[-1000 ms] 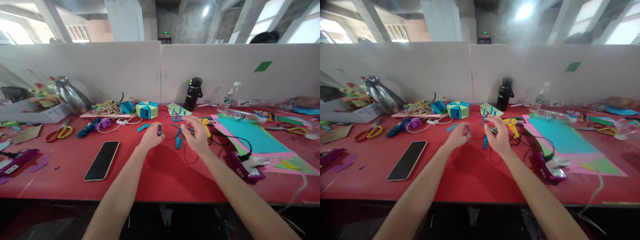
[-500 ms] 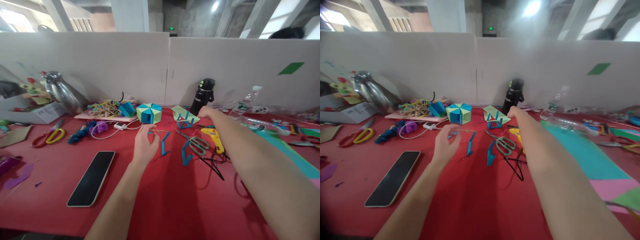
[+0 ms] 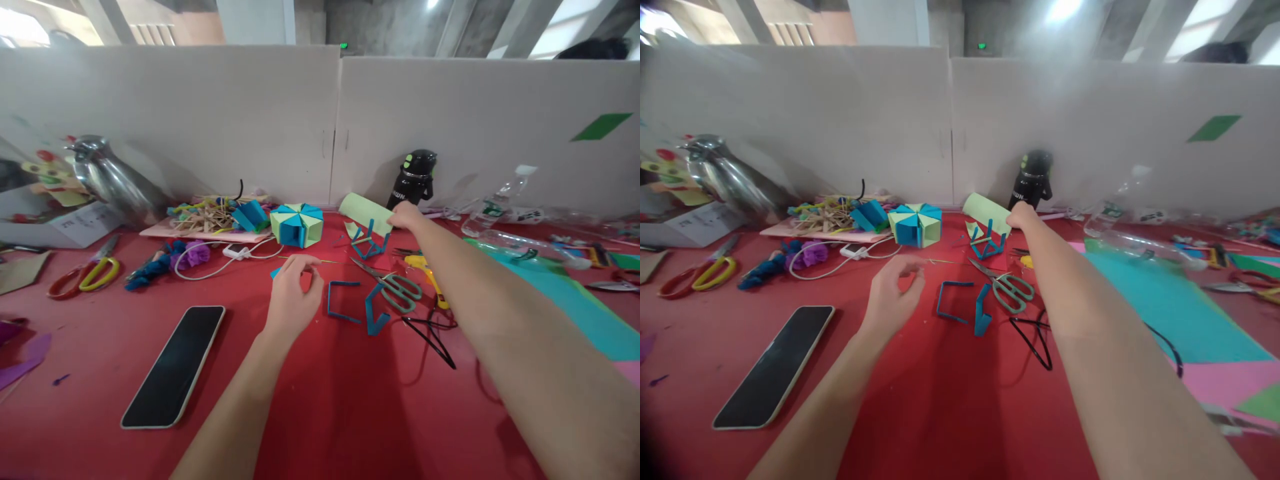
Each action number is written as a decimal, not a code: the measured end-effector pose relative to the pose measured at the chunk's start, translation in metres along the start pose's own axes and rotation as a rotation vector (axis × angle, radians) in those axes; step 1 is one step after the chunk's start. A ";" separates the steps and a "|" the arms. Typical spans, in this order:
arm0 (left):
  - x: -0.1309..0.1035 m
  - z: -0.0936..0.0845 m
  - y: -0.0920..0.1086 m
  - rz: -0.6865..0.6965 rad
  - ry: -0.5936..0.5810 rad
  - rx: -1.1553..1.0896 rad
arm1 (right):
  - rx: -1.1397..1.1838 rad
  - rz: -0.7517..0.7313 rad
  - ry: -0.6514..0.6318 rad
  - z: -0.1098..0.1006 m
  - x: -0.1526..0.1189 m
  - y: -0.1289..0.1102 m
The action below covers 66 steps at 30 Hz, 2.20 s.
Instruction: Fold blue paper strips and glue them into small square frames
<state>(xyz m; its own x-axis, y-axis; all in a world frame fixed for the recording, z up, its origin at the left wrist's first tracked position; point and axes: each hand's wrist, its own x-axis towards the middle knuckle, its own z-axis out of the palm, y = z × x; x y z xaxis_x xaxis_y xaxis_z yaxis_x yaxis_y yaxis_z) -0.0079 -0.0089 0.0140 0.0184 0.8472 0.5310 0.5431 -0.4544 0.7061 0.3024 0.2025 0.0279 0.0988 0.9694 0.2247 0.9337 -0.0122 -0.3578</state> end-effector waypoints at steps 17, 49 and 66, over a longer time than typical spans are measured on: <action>0.014 -0.002 0.002 -0.392 0.043 -0.936 | 1.067 -0.178 0.119 -0.030 -0.205 -0.107; -0.040 -0.064 -0.010 -0.501 -0.228 -0.537 | 0.709 -0.775 0.042 -0.006 -0.296 -0.117; -0.153 -0.093 -0.003 0.187 -0.254 0.261 | 0.663 -0.808 -0.335 0.015 -0.335 -0.106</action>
<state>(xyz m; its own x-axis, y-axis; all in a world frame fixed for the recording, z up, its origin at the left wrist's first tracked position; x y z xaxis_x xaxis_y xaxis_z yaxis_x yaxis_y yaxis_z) -0.0906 -0.1631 -0.0256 0.3261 0.8124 0.4833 0.7050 -0.5496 0.4483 0.1654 -0.1174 -0.0235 -0.6508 0.6508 0.3911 0.3003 0.6937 -0.6546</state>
